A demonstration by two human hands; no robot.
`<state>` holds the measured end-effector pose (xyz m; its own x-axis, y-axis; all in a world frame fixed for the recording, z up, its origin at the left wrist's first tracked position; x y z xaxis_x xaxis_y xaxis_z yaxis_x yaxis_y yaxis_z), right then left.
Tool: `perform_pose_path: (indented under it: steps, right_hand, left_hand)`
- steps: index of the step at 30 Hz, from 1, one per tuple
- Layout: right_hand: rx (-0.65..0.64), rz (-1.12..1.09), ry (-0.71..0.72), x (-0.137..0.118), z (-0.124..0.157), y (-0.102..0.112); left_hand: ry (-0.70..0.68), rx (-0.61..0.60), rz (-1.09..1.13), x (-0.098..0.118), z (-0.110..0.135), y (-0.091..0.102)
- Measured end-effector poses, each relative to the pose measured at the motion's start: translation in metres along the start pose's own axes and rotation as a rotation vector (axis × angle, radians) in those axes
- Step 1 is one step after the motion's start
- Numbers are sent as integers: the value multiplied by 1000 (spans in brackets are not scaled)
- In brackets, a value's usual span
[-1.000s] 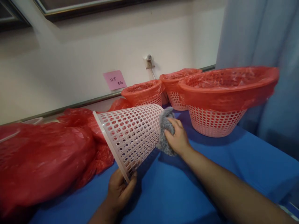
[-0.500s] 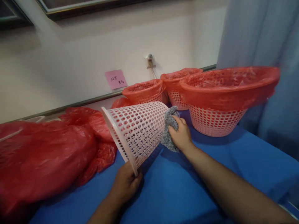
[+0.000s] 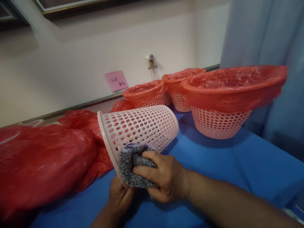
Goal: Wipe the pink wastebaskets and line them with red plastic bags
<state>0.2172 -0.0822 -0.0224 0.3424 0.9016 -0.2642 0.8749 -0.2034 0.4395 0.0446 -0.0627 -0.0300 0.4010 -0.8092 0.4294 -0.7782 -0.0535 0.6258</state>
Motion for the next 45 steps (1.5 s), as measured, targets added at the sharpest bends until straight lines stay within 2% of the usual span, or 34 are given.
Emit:
perform_pose_path:
  steps: [2,6,8,10,12,17,19,20,21,23,27,28,29,30,32,35,36,38,42,45]
  right_hand:
    - [114,55,-140,22,1,9]
    - [469,167,-674,104,19,46]
    - [529,114,-903,139,30,55]
    - [538,88,-967,151,34,57]
    - [495,125,-831,136,26,52]
    - [153,162,-170,34,2,15]
    - [66,128,36,4,2,6]
    - [45,113,99,-4,3,4]
    - [42,108,116,-5,3,3]
    - [107,131,-10,16,3,10]
    - [371,219,-642,103,15,40]
    - [418,224,-762,119,20,46]
    - [455,230,-826,127,23,50]
    - [475,238,-824,128,23,53]
    - [442,249,-642,106,15,49]
    - [228,161,-184,41,1,26]
    - [173,114,-92,24,-1,19]
    - [101,43,-9,2,-2,11]
    - [-4,-10,84,-8,-4,2]
    - [-67,-38,140,-10,-2,-4]
  left_hand:
    - [42,1,-14,-8,3,-1]
    - [49,15,-65,-16,7,0]
    - [23,15,-79,-16,7,0]
    - [0,14,-89,-13,6,1]
    - [1,-5,-95,-10,3,0]
    - [2,-170,-124,-5,-2,-11]
    - [-33,-195,-125,-3,-1,-15]
    - [-46,-201,-123,-2,0,-16]
    - [-47,-205,-125,-2,0,-17]
    - [-18,-216,-142,-4,-1,-18]
    - [26,-240,-197,-8,-5,-19]
    - [28,-252,-214,-9,-4,-20]
    - [34,-265,-231,-11,-3,-21]
    - [46,-278,-250,-13,-2,-23]
    - [70,-303,-285,-18,1,-26]
    - [94,-321,-284,-19,2,-29]
    - [98,-312,-254,-18,1,-28]
    - [111,-238,-164,-14,-2,-23]
    - [26,25,-55,-3,-4,-1]
    - [-73,61,6,1,0,5]
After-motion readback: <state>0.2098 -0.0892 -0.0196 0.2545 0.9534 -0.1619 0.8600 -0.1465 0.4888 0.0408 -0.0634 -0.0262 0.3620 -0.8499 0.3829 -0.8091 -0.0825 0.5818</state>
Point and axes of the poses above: each hand's wrist, its own z-axis away from the middle knuckle, its own y-axis out of the back of the hand, x = y × z, the point moved 6 cm from there along -z, towards the middle knuckle
